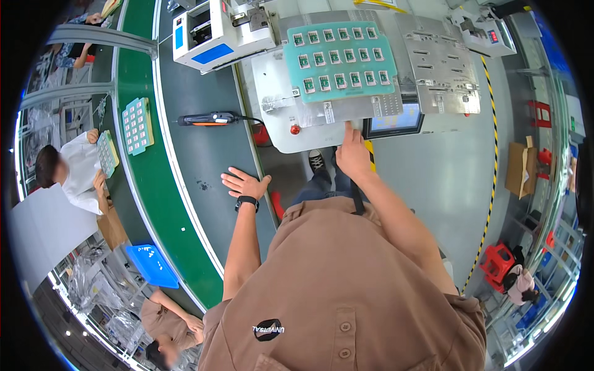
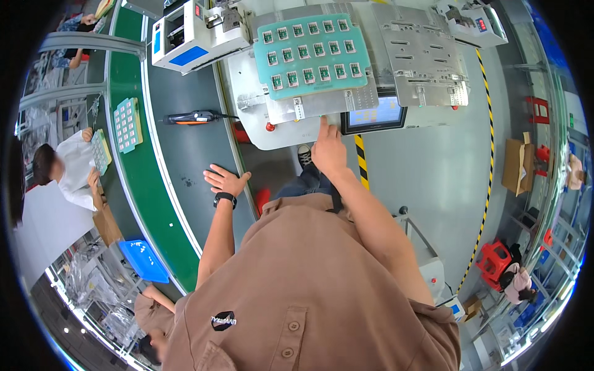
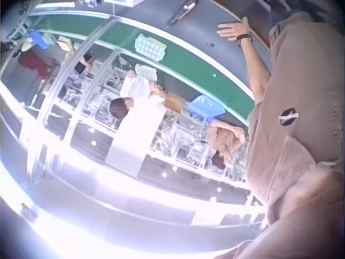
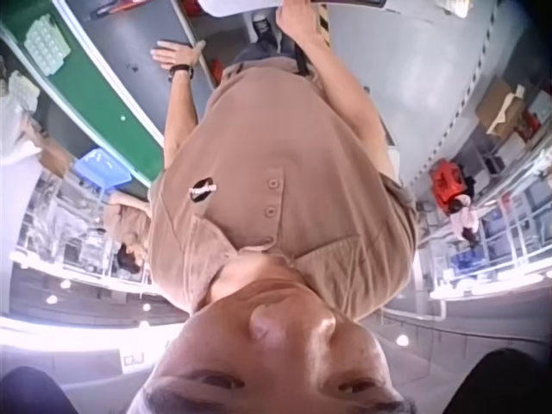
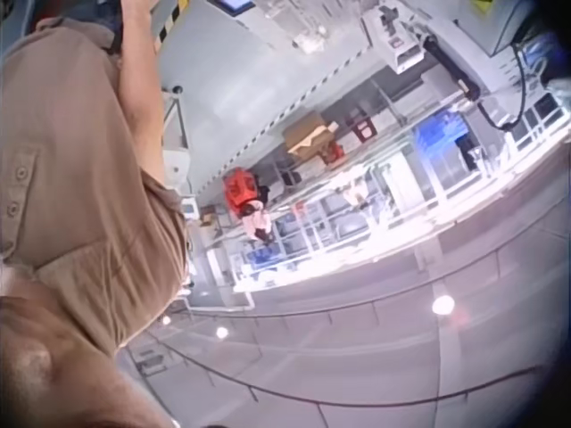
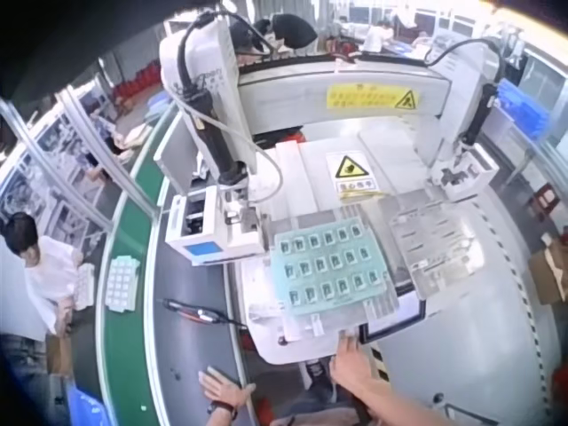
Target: Loading and unloading PCB panels onto an automated assembly machine on a production line.
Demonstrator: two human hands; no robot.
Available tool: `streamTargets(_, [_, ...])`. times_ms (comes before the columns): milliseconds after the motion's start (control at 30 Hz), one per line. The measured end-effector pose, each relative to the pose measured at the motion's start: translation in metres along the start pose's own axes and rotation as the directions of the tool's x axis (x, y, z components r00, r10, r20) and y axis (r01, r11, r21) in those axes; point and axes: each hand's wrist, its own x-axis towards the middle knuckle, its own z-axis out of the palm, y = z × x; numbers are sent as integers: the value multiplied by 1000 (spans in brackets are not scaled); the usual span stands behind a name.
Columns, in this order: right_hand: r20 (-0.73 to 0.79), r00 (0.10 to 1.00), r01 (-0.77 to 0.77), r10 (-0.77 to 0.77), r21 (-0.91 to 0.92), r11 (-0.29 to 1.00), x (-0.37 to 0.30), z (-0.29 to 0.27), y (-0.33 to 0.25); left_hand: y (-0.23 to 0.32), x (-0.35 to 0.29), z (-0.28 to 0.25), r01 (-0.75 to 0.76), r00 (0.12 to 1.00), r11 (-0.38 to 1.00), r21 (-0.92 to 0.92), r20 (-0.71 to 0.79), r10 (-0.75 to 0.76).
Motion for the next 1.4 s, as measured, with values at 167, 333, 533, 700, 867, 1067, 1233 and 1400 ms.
streamTargets(167, [-25, 1000, 1, -1, -6, 1000, -1, 0, -3, 0, 1, -2, 1, 1000, 1000, 20, 23, -2])
streamTargets(333, [-26, 1000, -5, 5, -9, 1000, -2, -1, -5, 0, -2, -6, -6, 999, 999, 49, 48, 4])
streamTargets(533, [-20, 999, -30, 29, -65, 997, -2, 4, -8, 2, -7, -10, -4, 998, 999, 35, 56, 2])
streamTargets(700, [-1, 999, -45, 45, -117, 992, -1, 10, -3, 2, -7, -11, -13, 997, 1000, 23, 74, 11])
streamTargets(867, [13, 999, 34, -34, 11, 999, -18, 1, 10, 0, -5, -12, -8, 997, 1000, 10, 76, 8])
streamTargets(1067, [54, 996, -81, 75, 117, 990, -65, 29, 67, 1, -7, -12, -22, 997, 1000, -3, 75, 22])
streamTargets(1233, [56, 946, -324, 319, 162, 932, -96, 60, 119, 1, -10, -13, -27, 996, 1000, -7, 81, 27])
streamTargets(1400, [83, 896, -442, 436, 92, 892, -118, 66, 152, 1, -10, -11, -32, 997, 999, -12, 76, 33])
